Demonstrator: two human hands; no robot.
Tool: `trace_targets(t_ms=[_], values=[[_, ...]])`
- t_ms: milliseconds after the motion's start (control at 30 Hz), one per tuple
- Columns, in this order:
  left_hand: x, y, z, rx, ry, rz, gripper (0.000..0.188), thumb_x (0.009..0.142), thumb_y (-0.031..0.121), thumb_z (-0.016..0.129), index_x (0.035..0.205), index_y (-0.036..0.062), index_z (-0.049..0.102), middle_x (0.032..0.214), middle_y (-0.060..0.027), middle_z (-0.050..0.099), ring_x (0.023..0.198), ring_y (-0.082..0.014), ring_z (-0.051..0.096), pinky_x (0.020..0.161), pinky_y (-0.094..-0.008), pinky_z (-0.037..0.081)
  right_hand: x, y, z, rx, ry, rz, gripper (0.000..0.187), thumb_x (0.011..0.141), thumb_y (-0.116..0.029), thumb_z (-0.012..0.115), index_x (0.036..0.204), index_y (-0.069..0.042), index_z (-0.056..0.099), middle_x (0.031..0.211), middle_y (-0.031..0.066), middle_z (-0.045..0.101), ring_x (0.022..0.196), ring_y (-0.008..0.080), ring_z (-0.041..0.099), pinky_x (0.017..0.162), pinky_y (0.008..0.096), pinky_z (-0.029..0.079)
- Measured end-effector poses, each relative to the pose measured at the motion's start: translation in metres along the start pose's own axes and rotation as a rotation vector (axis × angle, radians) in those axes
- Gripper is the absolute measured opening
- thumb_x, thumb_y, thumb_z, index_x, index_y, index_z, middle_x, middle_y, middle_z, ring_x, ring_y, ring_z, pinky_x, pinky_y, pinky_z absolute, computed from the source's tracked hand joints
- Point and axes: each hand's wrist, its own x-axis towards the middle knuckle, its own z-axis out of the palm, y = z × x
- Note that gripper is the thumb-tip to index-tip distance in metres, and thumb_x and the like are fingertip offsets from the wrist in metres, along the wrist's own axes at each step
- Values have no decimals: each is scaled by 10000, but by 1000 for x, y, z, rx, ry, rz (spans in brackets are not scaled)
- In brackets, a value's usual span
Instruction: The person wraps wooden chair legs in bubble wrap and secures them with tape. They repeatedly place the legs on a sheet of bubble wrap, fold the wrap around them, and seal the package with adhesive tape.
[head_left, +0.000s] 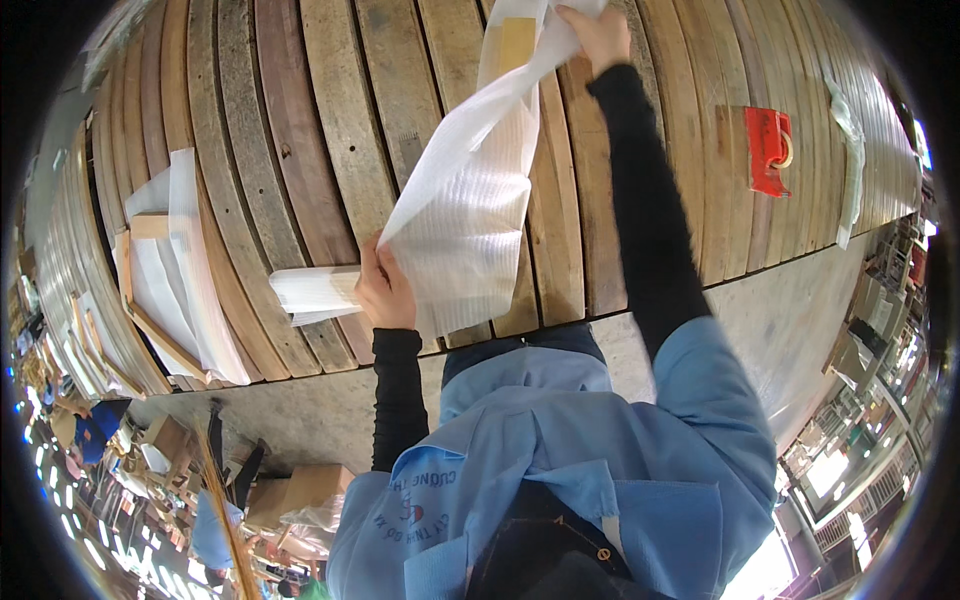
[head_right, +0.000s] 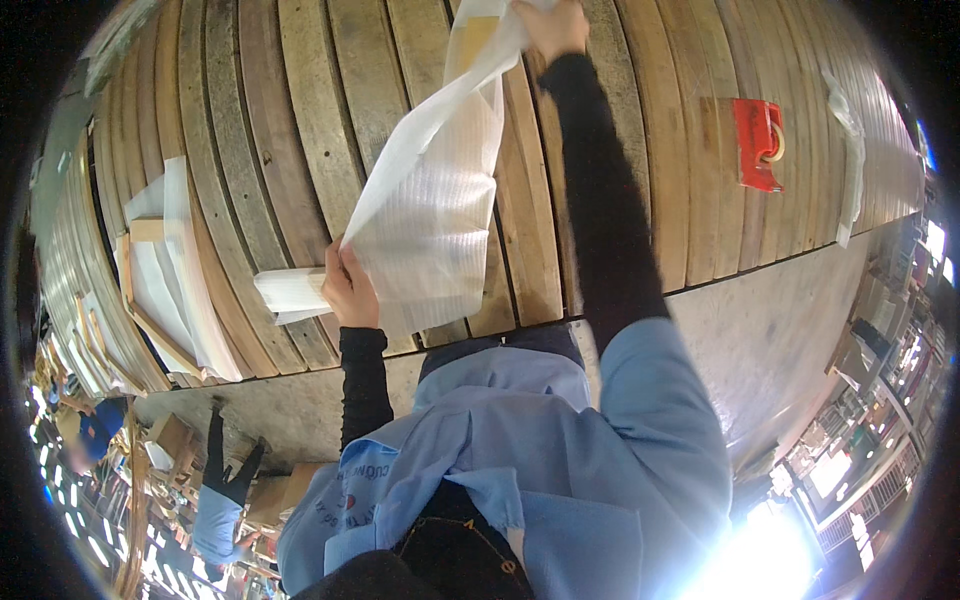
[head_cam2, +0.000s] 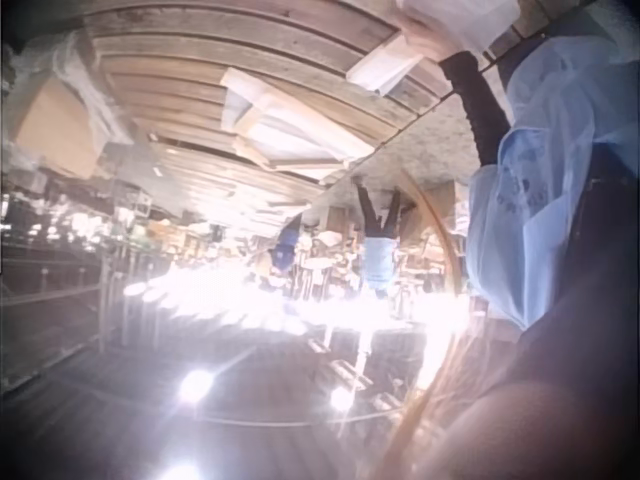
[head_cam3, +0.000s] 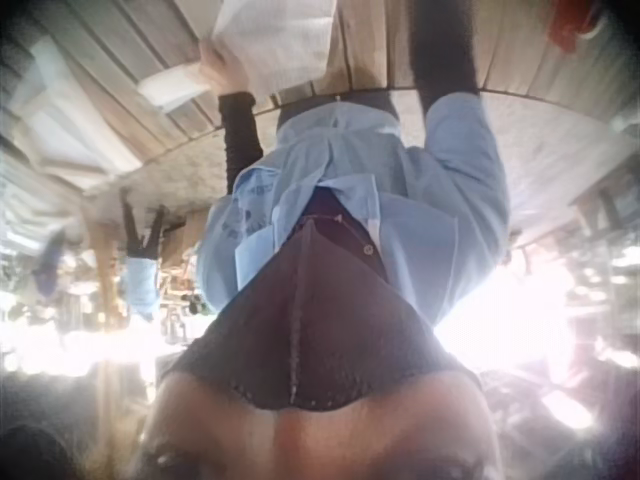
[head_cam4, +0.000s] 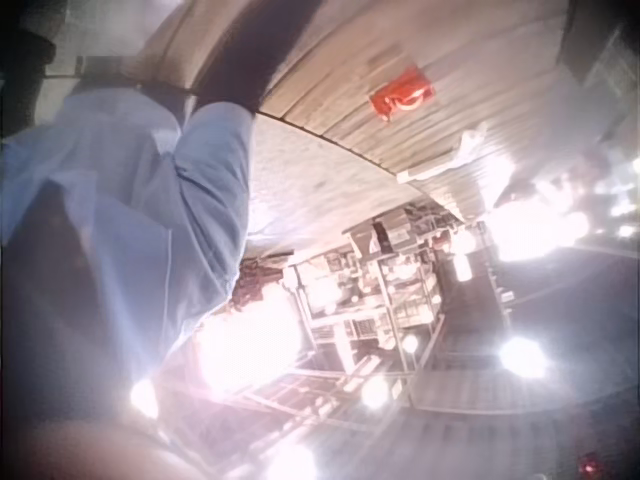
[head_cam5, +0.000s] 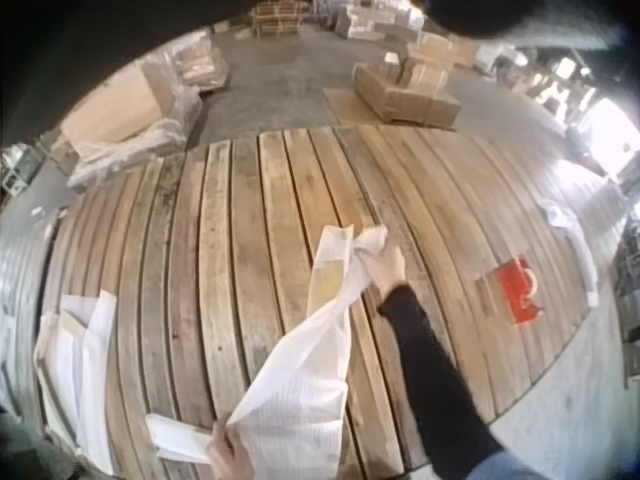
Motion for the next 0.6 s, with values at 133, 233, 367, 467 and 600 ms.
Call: trace_targets(t_ms=[133, 233, 367, 467, 600], values=[[13, -23, 0, 106, -50, 50, 241, 1056, 226, 557, 1001, 13, 656, 731, -221, 642, 646, -385, 662, 558, -417, 479, 70, -91, 39, 296, -412, -135, 175, 908, -215, 664, 959, -58, 720, 820, 68, 695, 789, 227, 713, 718, 400, 595], [28, -39, 5, 244, -42, 41, 254, 1048, 212, 566, 921, 7, 646, 750, -236, 648, 650, -419, 642, 544, -435, 469, 53, -148, 58, 316, -669, -142, 393, 962, -309, 677, 1140, 39, 636, 1059, 150, 681, 985, 250, 691, 816, 382, 597], [36, -79, 24, 521, -44, 129, 321, 1006, 313, 628, 900, 12, 663, 711, -206, 656, 598, -415, 625, 562, -506, 505, 3, -139, 39, 409, -434, -298, 450, 982, -284, 680, 1311, 1, 566, 1171, 118, 669, 1075, 204, 652, 922, 332, 541], [39, -86, 26, 636, -102, -9, 283, 947, 360, 697, 949, 77, 684, 883, -176, 670, 791, -389, 660, 671, -501, 542, -71, -57, 17, 42, -95, -353, 404, 924, -448, 713, 1054, -67, 676, 886, 96, 720, 827, 225, 705, 710, 446, 537], [47, -41, 28, 743, 153, 1, 396, 916, 317, 722, 1235, 108, 616, 1093, -182, 583, 1072, -397, 561, 907, -498, 489, -186, 56, 15, -209, -282, 58, 485, 915, -460, 722, 1043, -2, 628, 873, 122, 660, 743, 241, 644, 716, 402, 536]])
